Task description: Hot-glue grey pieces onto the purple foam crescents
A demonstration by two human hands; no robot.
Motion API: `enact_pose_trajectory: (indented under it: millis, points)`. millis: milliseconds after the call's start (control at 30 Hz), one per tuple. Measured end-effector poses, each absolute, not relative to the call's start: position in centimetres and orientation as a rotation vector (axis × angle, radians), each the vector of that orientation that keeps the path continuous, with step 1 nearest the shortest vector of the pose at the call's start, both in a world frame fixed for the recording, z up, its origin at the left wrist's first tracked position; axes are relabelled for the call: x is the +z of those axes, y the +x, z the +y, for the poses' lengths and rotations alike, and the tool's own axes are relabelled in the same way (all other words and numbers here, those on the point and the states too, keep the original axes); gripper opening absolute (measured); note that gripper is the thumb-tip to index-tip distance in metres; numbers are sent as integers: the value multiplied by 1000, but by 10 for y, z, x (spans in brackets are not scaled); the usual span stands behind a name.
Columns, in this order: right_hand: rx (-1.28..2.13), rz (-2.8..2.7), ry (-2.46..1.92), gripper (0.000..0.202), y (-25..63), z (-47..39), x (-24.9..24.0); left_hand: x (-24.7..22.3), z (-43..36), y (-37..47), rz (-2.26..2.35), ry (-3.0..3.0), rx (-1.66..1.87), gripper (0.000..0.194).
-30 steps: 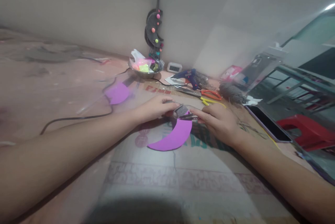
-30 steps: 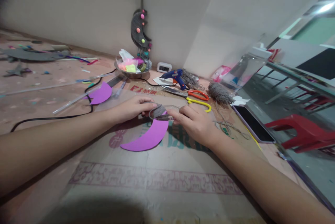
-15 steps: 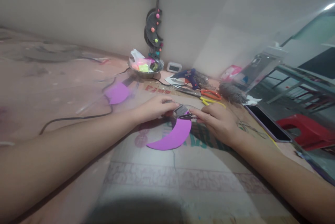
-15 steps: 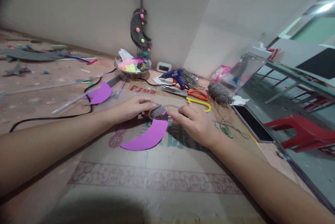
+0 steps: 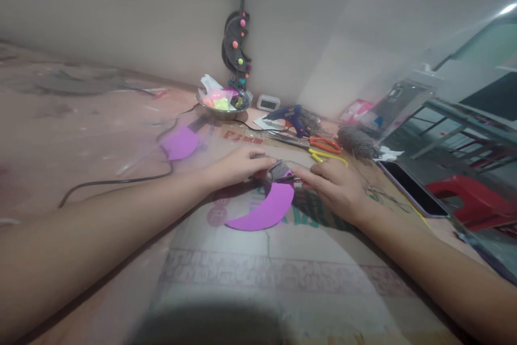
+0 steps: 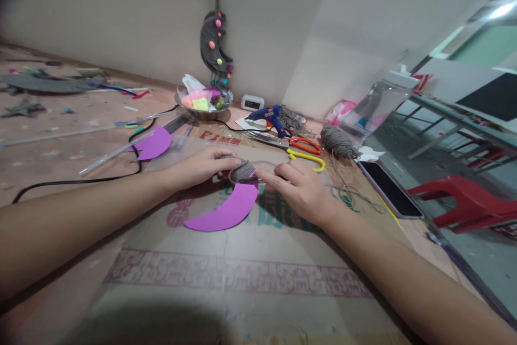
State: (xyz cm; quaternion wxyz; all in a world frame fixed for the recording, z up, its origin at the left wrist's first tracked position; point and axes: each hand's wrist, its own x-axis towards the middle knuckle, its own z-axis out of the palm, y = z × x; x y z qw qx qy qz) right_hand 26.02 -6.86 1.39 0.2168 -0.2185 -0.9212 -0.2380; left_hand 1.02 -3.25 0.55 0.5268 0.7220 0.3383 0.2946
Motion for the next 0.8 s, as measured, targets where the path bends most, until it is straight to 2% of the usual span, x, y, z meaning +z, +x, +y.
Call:
enact_pose_trajectory:
  millis: [433, 800]
  points:
    - [-642, -2566, -593, 52, 261, -70, 14, 3, -32, 11, 815, 1741, 705, 28]
    - [-568, -2461, -656, 39, 257, -71, 16, 3, -31, 10, 804, 1743, 716, 30]
